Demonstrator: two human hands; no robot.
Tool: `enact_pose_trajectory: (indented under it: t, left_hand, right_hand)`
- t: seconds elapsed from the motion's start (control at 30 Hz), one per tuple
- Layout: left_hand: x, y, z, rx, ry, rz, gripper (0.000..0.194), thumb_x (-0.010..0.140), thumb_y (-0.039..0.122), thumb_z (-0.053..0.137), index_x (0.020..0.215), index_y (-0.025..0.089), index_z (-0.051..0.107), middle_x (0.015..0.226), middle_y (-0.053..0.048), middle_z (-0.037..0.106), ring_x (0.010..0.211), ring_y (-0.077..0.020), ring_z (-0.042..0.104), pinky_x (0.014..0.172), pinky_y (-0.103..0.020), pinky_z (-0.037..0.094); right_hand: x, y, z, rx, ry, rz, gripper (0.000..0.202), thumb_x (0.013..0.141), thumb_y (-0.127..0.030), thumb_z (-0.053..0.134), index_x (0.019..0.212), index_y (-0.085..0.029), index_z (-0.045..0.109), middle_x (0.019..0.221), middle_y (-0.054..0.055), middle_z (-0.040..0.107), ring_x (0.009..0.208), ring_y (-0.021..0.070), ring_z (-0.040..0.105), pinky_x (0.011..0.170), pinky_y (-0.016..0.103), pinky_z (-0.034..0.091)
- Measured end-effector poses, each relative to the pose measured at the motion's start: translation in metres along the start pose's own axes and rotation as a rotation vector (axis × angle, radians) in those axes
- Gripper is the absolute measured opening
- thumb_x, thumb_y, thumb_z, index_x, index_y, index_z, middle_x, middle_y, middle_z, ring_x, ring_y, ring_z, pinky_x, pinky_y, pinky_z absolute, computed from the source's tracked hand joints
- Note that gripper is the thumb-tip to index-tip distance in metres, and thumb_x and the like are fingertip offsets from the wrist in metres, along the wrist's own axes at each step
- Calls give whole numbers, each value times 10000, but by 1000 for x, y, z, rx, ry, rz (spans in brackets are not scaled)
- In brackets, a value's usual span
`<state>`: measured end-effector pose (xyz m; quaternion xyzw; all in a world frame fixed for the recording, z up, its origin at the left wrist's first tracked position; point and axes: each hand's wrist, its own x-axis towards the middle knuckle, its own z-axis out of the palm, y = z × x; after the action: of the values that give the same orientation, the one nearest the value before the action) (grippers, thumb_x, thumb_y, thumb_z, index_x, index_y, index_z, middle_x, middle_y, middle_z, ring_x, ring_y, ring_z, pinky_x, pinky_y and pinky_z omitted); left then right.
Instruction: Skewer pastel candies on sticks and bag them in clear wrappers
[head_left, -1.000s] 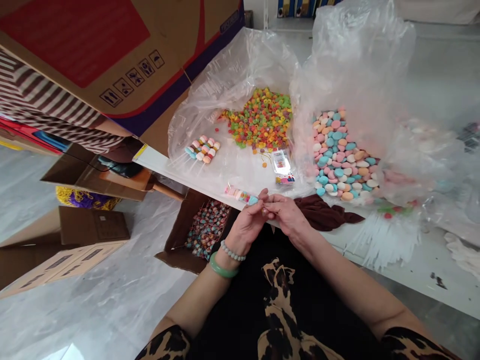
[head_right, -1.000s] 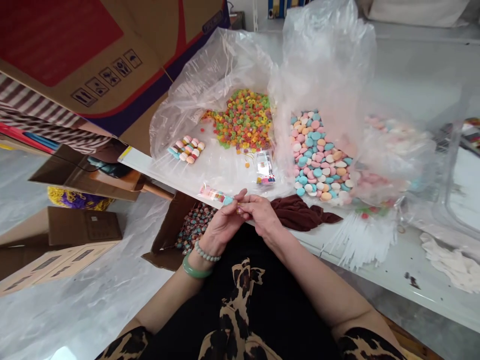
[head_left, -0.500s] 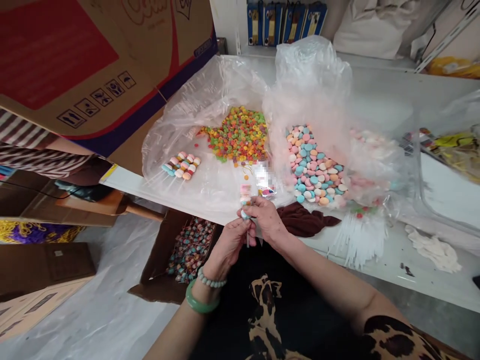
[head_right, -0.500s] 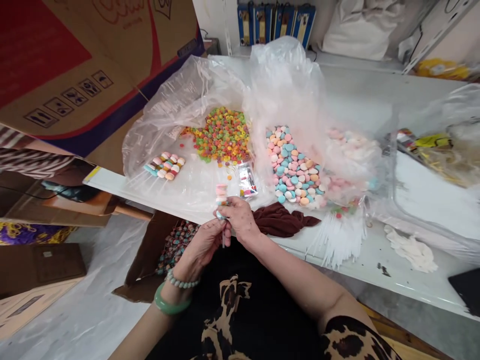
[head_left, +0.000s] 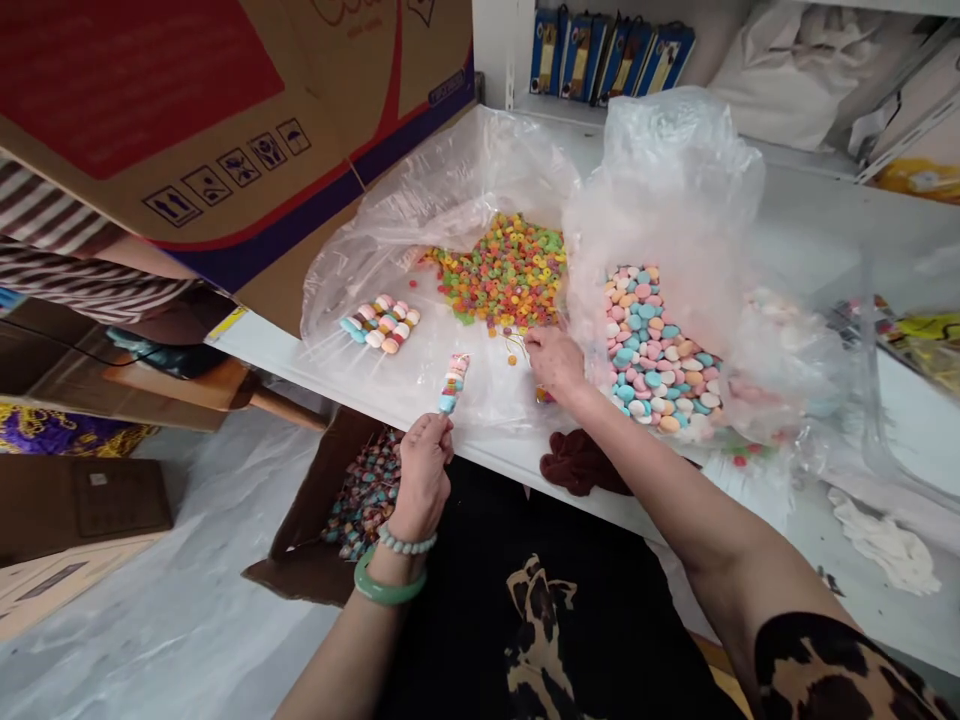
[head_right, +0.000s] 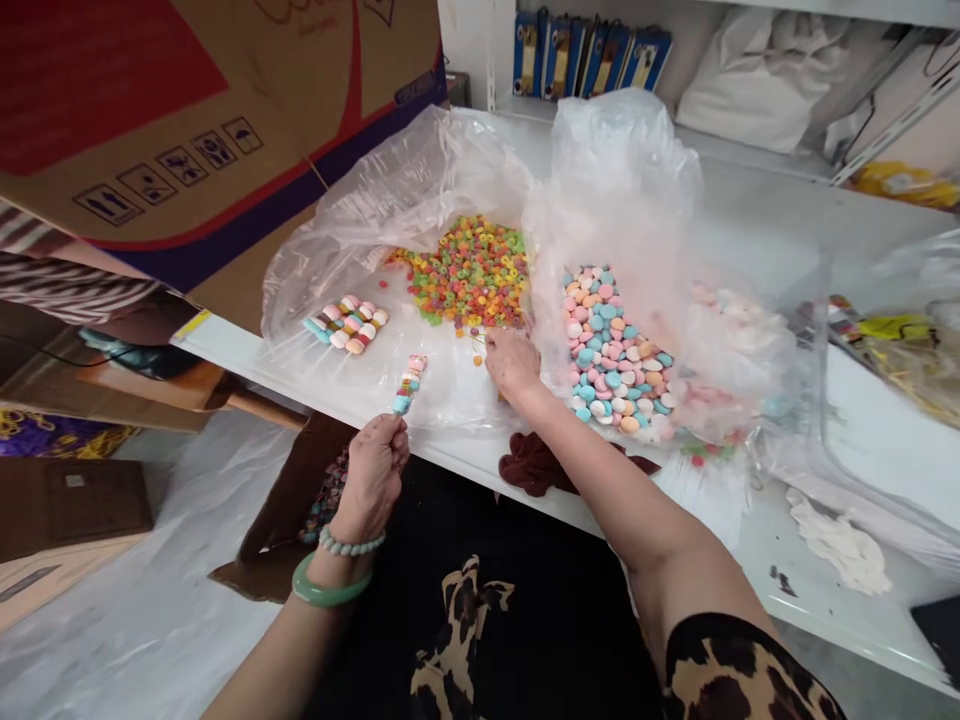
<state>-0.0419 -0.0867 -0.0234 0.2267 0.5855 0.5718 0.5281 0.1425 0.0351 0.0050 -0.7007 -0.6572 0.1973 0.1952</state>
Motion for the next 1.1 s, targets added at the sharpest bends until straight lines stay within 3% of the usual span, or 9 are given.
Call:
enact_pose_trajectory:
  t: [0.07,0.17,0.3,0.4,0.5,0.6,0.7,0.9,1.1]
  left_hand:
    - [1,6,3,-62,6,-56,226,696,317,652,612,178,496,466,89,332,388,-38,248,386,-184,194]
    - [2,13,3,-104,40,-111,205,681,301,643,607,172,502,455,92,336,374,-29,253,377,-177,197]
    - [6,18,-3,-106,57,-109,209,677,298,661,621,175,501,463,94,345,368,-23,253,373,-173,191]
    - [10,20,-1,-101,61,-104,225,665,322,692,638,161,537,478,84,387,376,-18,270,376,-169,184]
    - [10,18,10,-91,32,-125,244,642,332,719,641,140,569,491,68,433,384,-11,277,381,-167,151]
    - [3,12,25,-81,-17,-145,252,640,327,729,625,138,563,489,67,432,390,-12,270,389,-175,134]
    - [-8,4,36,-88,-68,-141,323,634,304,752,559,160,473,472,81,388,402,-15,261,402,-184,157]
    - [-19,-11,37,-88,-274,-135,358,687,377,770,581,151,513,464,72,406,420,-31,300,436,-193,203]
    - [-22,-20,38,-45,-276,-57,334,704,418,762,653,133,596,514,53,458,435,-39,326,440,-205,198]
  right_hand:
    - [22,-3,13,-221,-52,-19,213,836,-167,527,910,-192,724,1000,93,689,907,224,625,706,292,425]
    - [37,-4,31,-330,-120,-62,224,789,-151,607,980,-168,723,1039,125,671,925,231,611,697,287,418]
    - [34,3,28,-376,-36,-127,255,840,-85,498,989,-146,696,1026,134,657,918,229,583,738,311,396]
    - [16,5,13,-291,73,-228,288,901,-84,391,985,-161,655,914,97,650,828,207,557,701,305,354]
    - [-23,-4,4,-163,164,-407,251,931,-144,383,892,-199,625,802,47,615,739,191,520,650,294,316]
    - [-70,-19,10,-165,205,-600,222,896,-136,417,793,-198,604,752,48,592,727,195,502,670,306,320]
    - [-102,-27,22,-240,280,-667,223,887,-133,449,729,-193,595,694,58,578,684,209,472,669,335,298]
    - [-115,-15,23,-336,272,-631,212,912,-150,471,749,-182,603,726,78,605,714,225,484,702,350,284]
    - [-116,-6,15,-274,159,-589,226,924,-143,450,779,-173,620,759,76,639,732,215,528,712,338,305]
